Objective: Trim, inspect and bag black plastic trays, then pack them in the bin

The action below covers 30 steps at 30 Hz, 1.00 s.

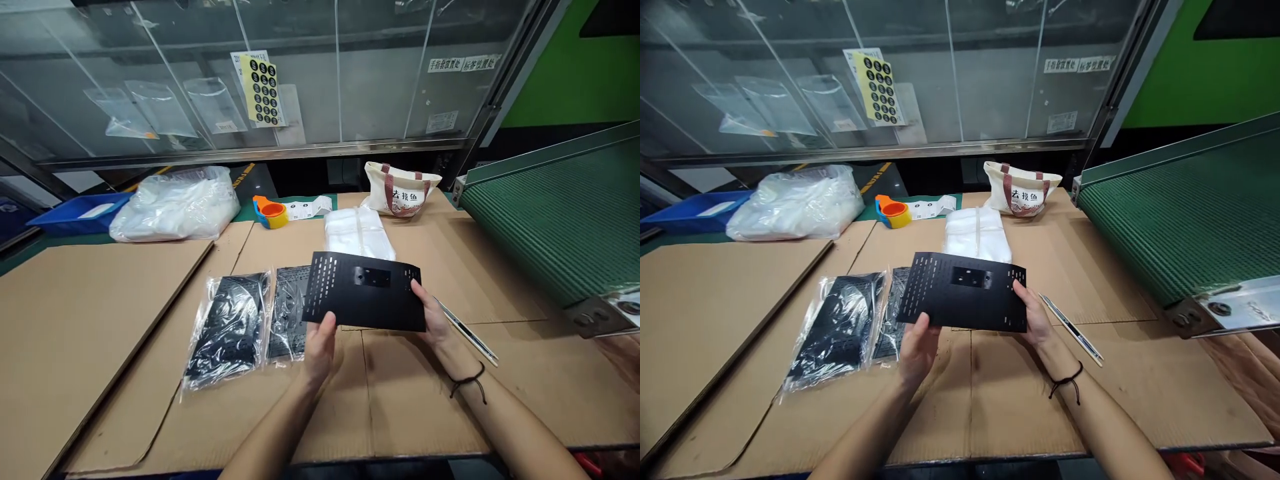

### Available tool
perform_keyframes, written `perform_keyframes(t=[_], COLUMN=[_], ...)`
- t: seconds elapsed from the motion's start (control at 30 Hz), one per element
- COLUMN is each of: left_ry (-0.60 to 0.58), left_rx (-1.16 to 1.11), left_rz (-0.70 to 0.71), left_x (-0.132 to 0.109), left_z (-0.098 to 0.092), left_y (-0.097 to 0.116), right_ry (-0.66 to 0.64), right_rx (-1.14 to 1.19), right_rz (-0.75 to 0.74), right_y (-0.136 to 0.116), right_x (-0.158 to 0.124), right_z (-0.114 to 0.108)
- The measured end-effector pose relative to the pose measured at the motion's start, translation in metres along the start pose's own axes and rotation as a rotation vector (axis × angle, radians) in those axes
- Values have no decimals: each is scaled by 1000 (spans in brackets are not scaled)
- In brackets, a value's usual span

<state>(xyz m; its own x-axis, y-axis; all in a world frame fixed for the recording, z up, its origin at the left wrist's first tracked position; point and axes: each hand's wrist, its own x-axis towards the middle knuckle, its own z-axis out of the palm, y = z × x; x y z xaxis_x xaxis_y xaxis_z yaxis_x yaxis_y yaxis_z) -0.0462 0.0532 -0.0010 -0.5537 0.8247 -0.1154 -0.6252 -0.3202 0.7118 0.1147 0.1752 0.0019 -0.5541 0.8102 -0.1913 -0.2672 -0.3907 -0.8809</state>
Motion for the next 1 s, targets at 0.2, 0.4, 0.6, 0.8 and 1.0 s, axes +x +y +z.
perform_keyframes(t=[0.2,0.4,0.6,0.8,1.0], left_ry=[-149,-162,-113,-72,32], left_rx=[183,41,-27,-21,21], left_rz=[-80,-303,-359,-311,-309], left_x=[3,2,0,3,4], left_z=[0,-10,0,9,13], left_y=[28,22,17,18,18], right_ry=[-2,-20,-58,-126,-68], right_rx=[214,211,210,188,245], right_rz=[168,199,128,82,91], right_y=[-8,-9,-7,-4,-3], right_x=[-4,-10,-12,-9,-7], right_z=[-32,-34,-27,-24,-29])
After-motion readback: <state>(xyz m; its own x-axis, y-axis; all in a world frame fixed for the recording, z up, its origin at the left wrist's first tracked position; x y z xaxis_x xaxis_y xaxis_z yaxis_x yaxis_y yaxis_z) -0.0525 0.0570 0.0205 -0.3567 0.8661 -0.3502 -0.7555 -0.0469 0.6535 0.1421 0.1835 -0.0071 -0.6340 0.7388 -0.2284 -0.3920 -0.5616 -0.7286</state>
